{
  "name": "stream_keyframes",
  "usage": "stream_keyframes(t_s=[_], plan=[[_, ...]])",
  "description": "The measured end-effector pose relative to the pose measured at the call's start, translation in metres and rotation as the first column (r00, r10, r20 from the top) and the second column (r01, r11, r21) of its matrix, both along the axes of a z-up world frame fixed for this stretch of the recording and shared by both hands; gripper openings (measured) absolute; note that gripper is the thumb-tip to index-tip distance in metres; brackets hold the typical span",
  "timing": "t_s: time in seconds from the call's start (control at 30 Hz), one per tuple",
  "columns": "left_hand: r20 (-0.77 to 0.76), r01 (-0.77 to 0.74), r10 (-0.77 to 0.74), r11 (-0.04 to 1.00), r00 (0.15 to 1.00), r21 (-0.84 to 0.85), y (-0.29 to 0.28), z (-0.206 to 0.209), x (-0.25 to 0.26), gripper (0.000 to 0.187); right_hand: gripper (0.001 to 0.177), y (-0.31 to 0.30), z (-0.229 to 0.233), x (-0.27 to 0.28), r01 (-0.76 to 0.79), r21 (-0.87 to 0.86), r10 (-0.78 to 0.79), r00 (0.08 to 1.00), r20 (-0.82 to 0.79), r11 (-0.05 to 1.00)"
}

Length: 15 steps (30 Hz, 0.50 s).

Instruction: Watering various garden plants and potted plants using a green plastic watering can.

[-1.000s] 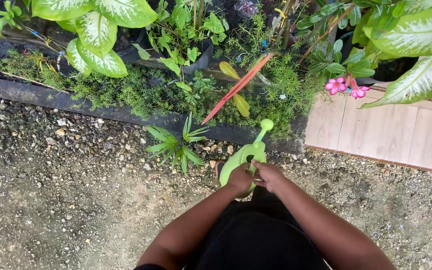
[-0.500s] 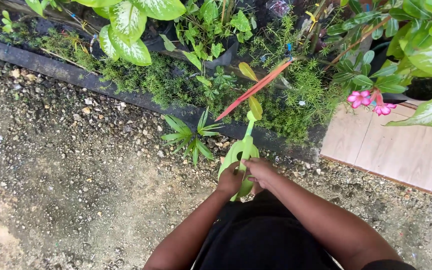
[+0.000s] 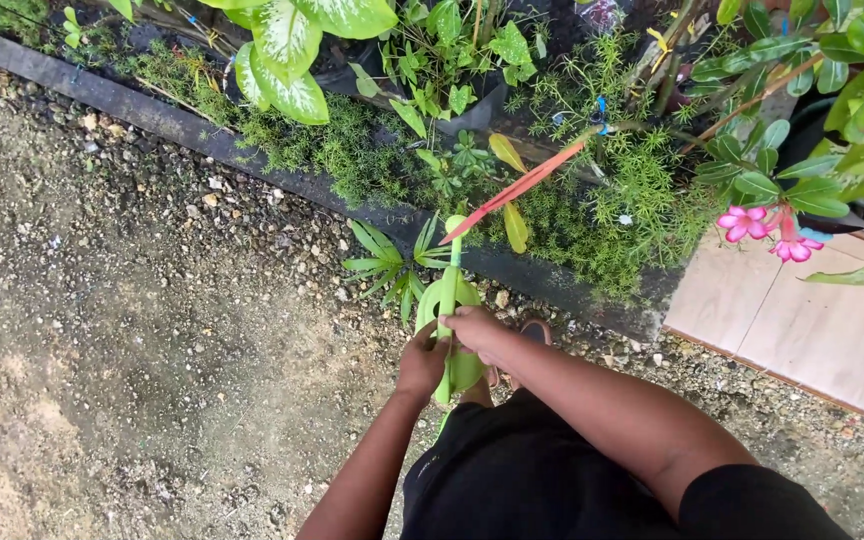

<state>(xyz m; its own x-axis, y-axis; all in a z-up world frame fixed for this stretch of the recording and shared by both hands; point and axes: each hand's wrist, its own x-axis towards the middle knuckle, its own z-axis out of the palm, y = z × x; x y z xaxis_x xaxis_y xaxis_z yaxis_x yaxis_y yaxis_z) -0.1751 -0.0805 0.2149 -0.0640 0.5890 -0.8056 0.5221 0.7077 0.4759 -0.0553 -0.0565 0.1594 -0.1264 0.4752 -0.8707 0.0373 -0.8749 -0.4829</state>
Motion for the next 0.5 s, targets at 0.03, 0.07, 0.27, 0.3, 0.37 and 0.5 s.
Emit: stream_keyframes(t_s=[0.03,0.07,0.27,0.3,0.37,0.5], plan=[[-0.002,-0.009,0.009,1.0,1.0,0.004,-0.002,-0.009,-0.003,0.054,0.049,0.001,0.0,-0.001,-0.009,0.004,0.009,1.0,-0.002,1.0],[0.004,-0.032,0.032,0.999,0.999,0.022,-0.004,-0.019,-0.007,0.055,0.055,0.002,0.001,-0.003,-0.018,0.003,0.018,1.0,-0.003,1.0],[-0.06,-0.017,0.018,1.0,0.998,0.022,-0.007,-0.002,-0.002,0.053,0.051,0.002,-0.009,0.002,-0.07,0.003,0.069,0.997,0.027,0.998],[-0.086,0.009,-0.008,1.0,0.996,0.015,-0.003,0.004,0.004,0.052,0.048,0.007,-0.015,0.007,-0.088,-0.006,0.088,0.995,0.044,0.996],[-0.054,-0.005,0.007,0.999,0.999,0.034,-0.011,-0.008,0.009,0.053,0.056,-0.004,-0.027,0.011,-0.051,0.018,0.05,0.998,0.04,0.999],[0.052,-0.112,0.117,0.99,0.992,-0.084,-0.007,-0.024,0.03,0.054,0.029,0.012,0.044,0.031,-0.182,-0.16,0.201,0.973,0.115,0.97]])
